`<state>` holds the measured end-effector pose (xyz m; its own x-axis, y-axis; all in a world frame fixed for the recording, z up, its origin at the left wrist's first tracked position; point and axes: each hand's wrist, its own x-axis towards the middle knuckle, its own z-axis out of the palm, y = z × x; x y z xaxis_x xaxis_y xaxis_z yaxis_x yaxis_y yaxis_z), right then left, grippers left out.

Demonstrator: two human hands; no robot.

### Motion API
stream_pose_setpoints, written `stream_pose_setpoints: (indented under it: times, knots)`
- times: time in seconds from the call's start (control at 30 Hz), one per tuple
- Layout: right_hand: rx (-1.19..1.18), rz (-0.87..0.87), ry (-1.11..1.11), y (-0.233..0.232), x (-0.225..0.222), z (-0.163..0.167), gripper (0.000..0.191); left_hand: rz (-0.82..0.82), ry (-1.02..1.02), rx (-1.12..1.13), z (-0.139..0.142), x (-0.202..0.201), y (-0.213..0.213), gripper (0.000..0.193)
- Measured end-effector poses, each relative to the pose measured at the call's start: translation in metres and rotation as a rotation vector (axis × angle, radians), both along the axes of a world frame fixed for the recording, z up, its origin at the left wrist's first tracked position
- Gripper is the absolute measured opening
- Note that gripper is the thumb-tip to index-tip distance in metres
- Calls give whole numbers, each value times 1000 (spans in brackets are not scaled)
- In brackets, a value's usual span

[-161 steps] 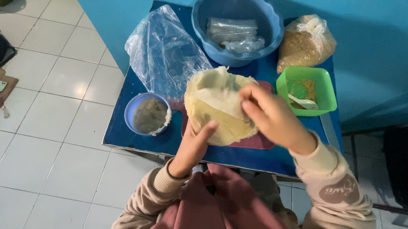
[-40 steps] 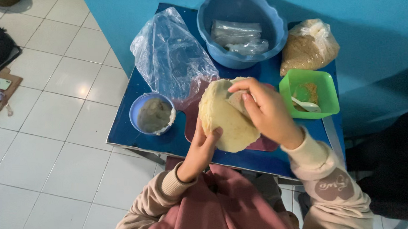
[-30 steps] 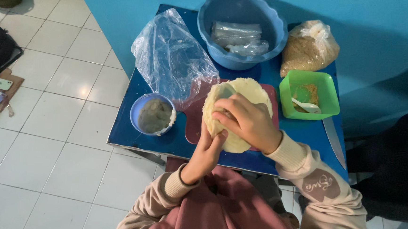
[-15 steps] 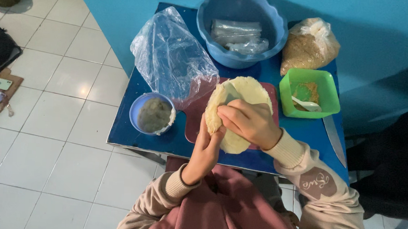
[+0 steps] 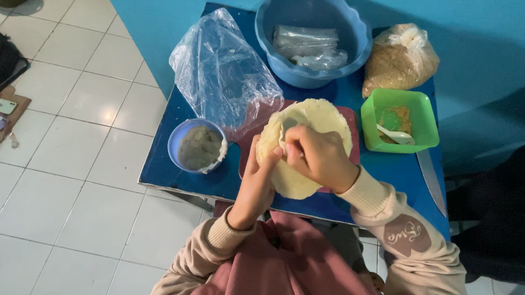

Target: The person sits at a low table and peels thin, pliable dough sheets one at a time off a large soft dough mass, stretching each sheet gently and stacking the separated sheets on a cutting board. At the end the person covers the remaining dough with a plastic bag.

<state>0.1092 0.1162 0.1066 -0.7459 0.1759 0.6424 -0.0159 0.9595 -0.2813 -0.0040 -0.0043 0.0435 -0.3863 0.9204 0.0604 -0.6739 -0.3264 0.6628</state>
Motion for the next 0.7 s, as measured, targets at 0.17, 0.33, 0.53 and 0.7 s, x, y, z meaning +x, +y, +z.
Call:
stream_pose_setpoints:
  times: [0.17,0.33,0.53,0.7]
  knots:
    - [3,47,-26,-8,-4,8,34,-12,-12,108,-8,0,4,25]
    - [87,-40,32,-10,-6,14,11,-14,-11,37,-5,2,-1,33]
    - [144,-273,102,21,8,29,8,-16,-58,-55,7,-3,-8,50]
    - [-59,-314,110,42,15,34,8,-58,-34,-25,8,-9,-11,57]
